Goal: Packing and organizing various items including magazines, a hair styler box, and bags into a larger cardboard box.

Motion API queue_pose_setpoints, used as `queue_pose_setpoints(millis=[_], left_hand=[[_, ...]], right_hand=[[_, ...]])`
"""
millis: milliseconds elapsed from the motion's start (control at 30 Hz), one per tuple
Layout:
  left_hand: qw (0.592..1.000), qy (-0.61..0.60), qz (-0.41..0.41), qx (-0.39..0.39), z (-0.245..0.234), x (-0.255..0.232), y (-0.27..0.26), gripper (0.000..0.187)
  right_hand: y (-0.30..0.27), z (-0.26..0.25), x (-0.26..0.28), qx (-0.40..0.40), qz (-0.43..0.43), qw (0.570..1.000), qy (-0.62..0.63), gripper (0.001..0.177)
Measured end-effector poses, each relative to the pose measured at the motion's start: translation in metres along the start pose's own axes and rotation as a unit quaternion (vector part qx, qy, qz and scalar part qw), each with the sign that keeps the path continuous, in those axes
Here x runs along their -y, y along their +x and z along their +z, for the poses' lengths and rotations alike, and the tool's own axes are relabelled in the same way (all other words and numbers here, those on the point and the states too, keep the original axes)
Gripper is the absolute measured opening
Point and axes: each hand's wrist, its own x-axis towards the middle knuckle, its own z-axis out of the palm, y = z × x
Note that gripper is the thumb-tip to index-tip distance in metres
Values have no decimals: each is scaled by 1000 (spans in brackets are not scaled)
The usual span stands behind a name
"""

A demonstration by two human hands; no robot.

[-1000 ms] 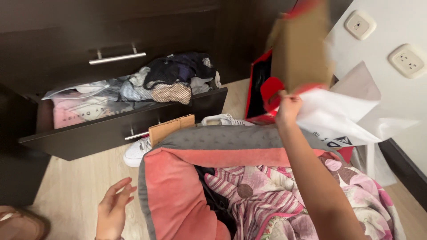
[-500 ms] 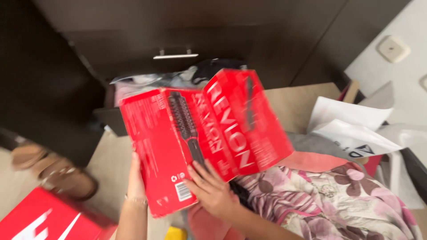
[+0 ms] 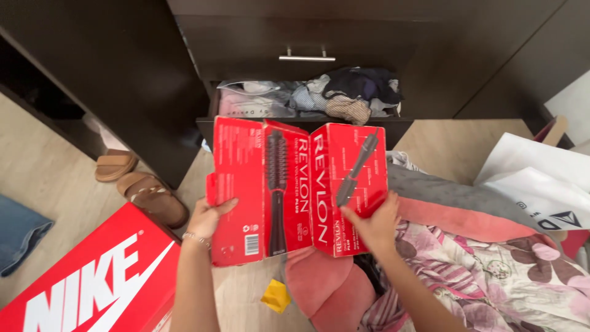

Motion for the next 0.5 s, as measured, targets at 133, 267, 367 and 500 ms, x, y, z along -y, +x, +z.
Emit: queue_pose_setpoints(millis=[133,267,367,500], left_hand=[[998,1,47,50,14,-13,-5,19],[984,-12,94,154,51,-56,-39,20],[966,9,127,223,73,-105,-80,22],[915,111,201,332,86,-159,-132,28]], right_hand=[[21,25,-22,-10,19,1000,4,137],[30,32,-12,46,-9,995,83,147],[48,45,-19,119,-58,945,299,129],[64,60,-25,179,-67,879,437,112]])
